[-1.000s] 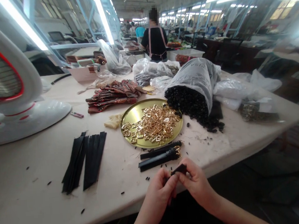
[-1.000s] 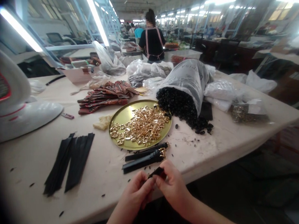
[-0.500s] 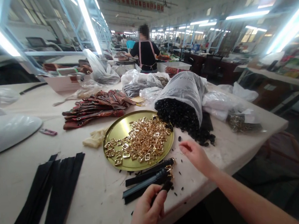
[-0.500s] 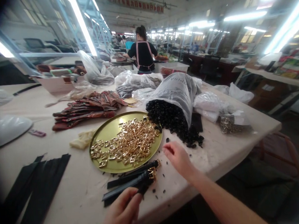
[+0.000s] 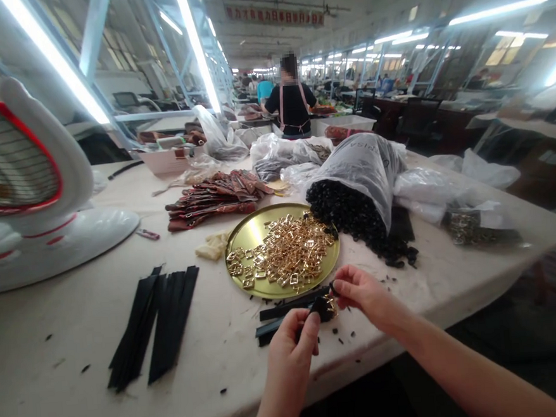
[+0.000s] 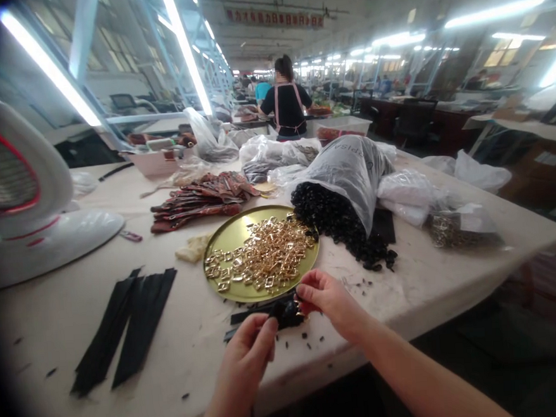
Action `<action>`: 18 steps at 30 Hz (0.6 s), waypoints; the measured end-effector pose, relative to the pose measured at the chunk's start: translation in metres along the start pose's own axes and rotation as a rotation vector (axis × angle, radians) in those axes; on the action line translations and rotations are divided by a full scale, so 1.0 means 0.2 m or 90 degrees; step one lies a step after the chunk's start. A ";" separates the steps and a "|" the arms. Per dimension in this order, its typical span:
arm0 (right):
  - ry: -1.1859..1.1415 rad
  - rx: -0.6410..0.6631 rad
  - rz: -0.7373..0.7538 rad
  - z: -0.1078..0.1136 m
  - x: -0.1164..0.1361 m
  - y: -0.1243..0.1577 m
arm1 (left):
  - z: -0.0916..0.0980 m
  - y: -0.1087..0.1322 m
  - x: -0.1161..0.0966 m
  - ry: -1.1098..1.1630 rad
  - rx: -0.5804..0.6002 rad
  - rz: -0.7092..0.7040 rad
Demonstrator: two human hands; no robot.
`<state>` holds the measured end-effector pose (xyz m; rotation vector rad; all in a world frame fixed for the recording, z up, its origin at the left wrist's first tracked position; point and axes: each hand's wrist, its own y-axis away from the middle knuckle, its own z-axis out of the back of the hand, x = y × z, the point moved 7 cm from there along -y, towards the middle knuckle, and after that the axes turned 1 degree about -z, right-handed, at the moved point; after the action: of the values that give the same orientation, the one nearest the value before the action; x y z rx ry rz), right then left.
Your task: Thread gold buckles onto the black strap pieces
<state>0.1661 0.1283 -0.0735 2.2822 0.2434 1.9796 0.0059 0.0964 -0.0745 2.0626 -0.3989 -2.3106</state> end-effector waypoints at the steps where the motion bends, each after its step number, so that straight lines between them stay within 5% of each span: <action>1: -0.091 0.009 -0.038 -0.06 -0.03 0.06 | 0.00 0.01 -0.02 -0.013 -0.004 -0.018; 6: -0.247 0.009 -0.097 -0.20 -0.09 0.22 | 0.02 0.08 -0.05 -0.106 -0.031 -0.053; 12: -0.004 0.029 0.045 -0.18 -0.01 0.26 | 0.04 0.17 -0.05 -0.251 0.074 -0.089; 18: 0.013 0.112 0.012 -0.21 -0.06 0.30 | 0.01 0.18 -0.06 -0.282 0.156 -0.090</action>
<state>0.1264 0.0666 -0.0690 2.3764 0.4145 2.0682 -0.0002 0.0638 -0.0560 1.6930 -0.5877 -2.9402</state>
